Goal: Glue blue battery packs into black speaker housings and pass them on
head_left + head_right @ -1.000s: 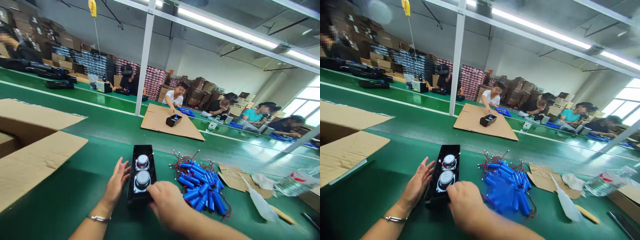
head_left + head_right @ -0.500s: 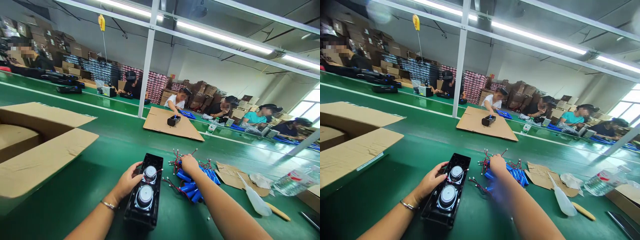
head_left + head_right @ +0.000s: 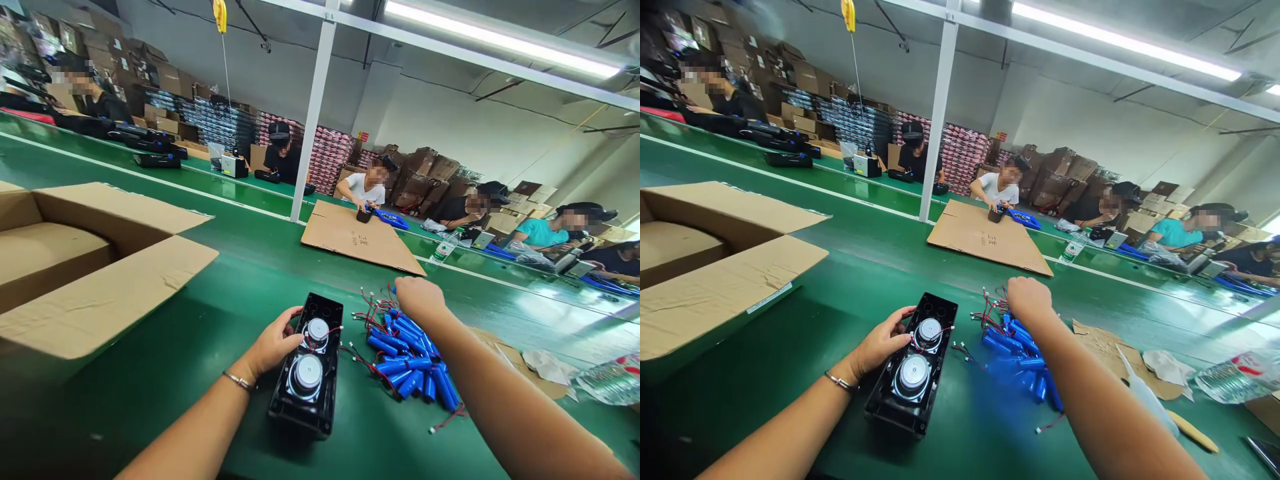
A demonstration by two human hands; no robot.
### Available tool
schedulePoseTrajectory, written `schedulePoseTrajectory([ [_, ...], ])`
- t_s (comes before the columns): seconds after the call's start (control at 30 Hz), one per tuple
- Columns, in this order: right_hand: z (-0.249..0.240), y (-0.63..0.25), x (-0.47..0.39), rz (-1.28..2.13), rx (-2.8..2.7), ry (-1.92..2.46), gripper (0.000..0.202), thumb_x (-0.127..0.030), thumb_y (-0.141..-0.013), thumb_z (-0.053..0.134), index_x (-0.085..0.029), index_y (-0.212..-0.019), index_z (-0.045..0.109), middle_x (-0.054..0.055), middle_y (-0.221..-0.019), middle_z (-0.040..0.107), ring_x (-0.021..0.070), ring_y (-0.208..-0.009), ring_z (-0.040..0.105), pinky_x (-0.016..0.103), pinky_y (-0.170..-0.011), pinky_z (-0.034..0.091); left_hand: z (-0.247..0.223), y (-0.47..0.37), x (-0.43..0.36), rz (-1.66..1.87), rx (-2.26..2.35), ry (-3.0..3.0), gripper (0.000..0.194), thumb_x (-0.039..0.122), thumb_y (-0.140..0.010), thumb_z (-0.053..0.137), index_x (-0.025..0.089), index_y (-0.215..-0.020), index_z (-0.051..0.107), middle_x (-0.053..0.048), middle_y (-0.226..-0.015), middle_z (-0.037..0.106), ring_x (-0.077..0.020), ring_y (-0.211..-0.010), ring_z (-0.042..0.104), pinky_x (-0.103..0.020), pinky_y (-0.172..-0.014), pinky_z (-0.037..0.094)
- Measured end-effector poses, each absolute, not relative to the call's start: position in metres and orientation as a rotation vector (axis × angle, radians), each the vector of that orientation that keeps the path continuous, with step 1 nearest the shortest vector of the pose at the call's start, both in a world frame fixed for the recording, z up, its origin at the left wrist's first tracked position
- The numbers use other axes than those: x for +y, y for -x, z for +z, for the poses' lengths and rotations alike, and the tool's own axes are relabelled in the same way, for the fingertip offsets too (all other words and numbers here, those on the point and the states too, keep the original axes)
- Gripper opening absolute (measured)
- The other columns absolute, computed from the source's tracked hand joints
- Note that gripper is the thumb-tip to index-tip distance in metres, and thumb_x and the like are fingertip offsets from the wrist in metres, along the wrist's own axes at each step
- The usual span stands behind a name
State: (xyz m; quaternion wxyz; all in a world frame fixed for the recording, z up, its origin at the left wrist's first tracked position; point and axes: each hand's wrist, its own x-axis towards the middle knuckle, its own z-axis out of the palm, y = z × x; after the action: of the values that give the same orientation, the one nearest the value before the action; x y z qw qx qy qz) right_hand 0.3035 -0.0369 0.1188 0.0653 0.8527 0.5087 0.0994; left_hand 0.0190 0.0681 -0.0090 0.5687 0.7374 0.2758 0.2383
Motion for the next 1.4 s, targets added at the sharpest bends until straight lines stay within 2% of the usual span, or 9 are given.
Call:
schedulePoseTrajectory([
  [0.13, 0.143, -0.305, -0.037, 0.266, 1.751, -2.75, 0.036, -0.018, -0.084, 0.054, -0.018, -0.119, 0.05, 0.013, -0.099, 0.061, 0.0307, -0.094, 0.057, 0.045, -0.08, 0.043, -0.006, -0.018, 0.066, 0.557, 0.642, -1.694, 0.063, 0.033, -0.074, 0.055, 0.015, -0.131, 0.037, 0.001, -0.074, 0.055, -0.0116, -0.065, 0.046, -0.024, -0.064, 0.038],
  [0.23, 0.131, -0.288, -0.026, 0.007, 2.063, -2.794, 0.027, -0.028, -0.09, 0.047, -0.022, -0.117, 0.048, 0.004, -0.09, 0.064, 0.019, -0.081, 0.061, 0.031, -0.074, 0.046, -0.004, -0.017, 0.066, 0.564, 0.641, -1.675, 0.063, 0.037, -0.075, 0.055, 0.014, -0.131, 0.039, 0.002, -0.068, 0.053, -0.0124, -0.064, 0.047, -0.024, -0.063, 0.038],
  [0.37, 0.085, -0.247, -0.003, -0.381, 2.399, -2.788, 0.025, -0.025, -0.092, 0.037, -0.018, -0.116, 0.039, 0.003, -0.091, 0.064, 0.0109, -0.06, 0.059, 0.023, -0.058, 0.048, -0.007, -0.017, 0.068, 0.582, 0.611, -1.65, 0.063, 0.041, -0.076, 0.055, 0.015, -0.131, 0.039, -0.001, -0.075, 0.058, -0.0135, -0.068, 0.05, -0.025, -0.066, 0.04],
  [0.53, 0.044, -0.21, 0.016, -0.529, 2.688, -2.724, 0.019, -0.02, -0.086, 0.05, -0.022, -0.104, 0.046, 0.001, -0.1, 0.063, 0.0124, -0.08, 0.061, 0.026, -0.077, 0.046, -0.012, -0.017, 0.07, 0.588, 0.597, -1.645, 0.063, 0.039, -0.075, 0.057, 0.014, -0.131, 0.04, -0.002, -0.079, 0.059, -0.0125, -0.067, 0.049, -0.025, -0.064, 0.039],
  [0.63, 0.034, -0.208, 0.022, -0.572, 2.748, -2.676, 0.018, -0.018, -0.084, 0.053, -0.023, -0.101, 0.05, 0.0, -0.098, 0.064, 0.0144, -0.087, 0.06, 0.027, -0.08, 0.045, -0.014, -0.017, 0.071, 0.589, 0.58, -1.597, 0.061, 0.036, -0.075, 0.058, 0.015, -0.13, 0.04, -0.008, -0.102, 0.061, -0.0113, -0.069, 0.051, -0.025, -0.066, 0.041],
  [0.77, 0.029, -0.213, 0.028, -0.569, 2.759, -2.652, 0.022, -0.019, -0.083, 0.055, -0.023, -0.105, 0.055, 0.0, -0.097, 0.065, 0.0153, -0.087, 0.06, 0.028, -0.08, 0.046, -0.018, -0.019, 0.073, 0.603, 0.533, -1.533, 0.06, 0.032, -0.073, 0.06, 0.018, -0.128, 0.043, -0.011, -0.13, 0.049, -0.0115, -0.076, 0.054, -0.026, -0.073, 0.044],
  [1.0, 0.03, -0.213, 0.03, -0.424, 2.763, -2.591, 0.028, -0.014, -0.082, 0.055, -0.024, -0.107, 0.063, 0.002, -0.106, 0.062, 0.0164, -0.101, 0.054, 0.033, -0.092, 0.04, -0.019, -0.02, 0.073, 0.606, 0.562, -1.546, 0.059, 0.028, -0.072, 0.06, 0.017, -0.128, 0.043, -0.011, -0.128, 0.051, -0.0097, -0.072, 0.052, -0.027, -0.072, 0.044],
  [1.2, 0.029, -0.218, 0.033, -0.307, 2.692, -2.564, 0.029, -0.013, -0.08, 0.06, -0.026, -0.105, 0.066, 0.003, -0.098, 0.054, 0.0147, -0.092, 0.053, 0.029, -0.085, 0.044, -0.018, -0.019, 0.073, 0.622, 0.566, -1.546, 0.059, 0.028, -0.071, 0.061, 0.017, -0.127, 0.044, -0.011, -0.127, 0.052, -0.0076, -0.066, 0.05, -0.025, -0.066, 0.043],
  [1.4, 0.03, -0.216, 0.037, -0.157, 2.614, -2.516, 0.029, -0.02, -0.078, 0.065, -0.033, -0.104, 0.067, 0.002, -0.096, 0.054, 0.0153, -0.088, 0.054, 0.028, -0.082, 0.045, -0.017, -0.018, 0.073, 0.614, 0.541, -1.497, 0.061, 0.03, -0.071, 0.063, 0.016, -0.128, 0.044, -0.012, -0.13, 0.05, -0.0195, -0.097, 0.055, -0.032, -0.084, 0.045],
])
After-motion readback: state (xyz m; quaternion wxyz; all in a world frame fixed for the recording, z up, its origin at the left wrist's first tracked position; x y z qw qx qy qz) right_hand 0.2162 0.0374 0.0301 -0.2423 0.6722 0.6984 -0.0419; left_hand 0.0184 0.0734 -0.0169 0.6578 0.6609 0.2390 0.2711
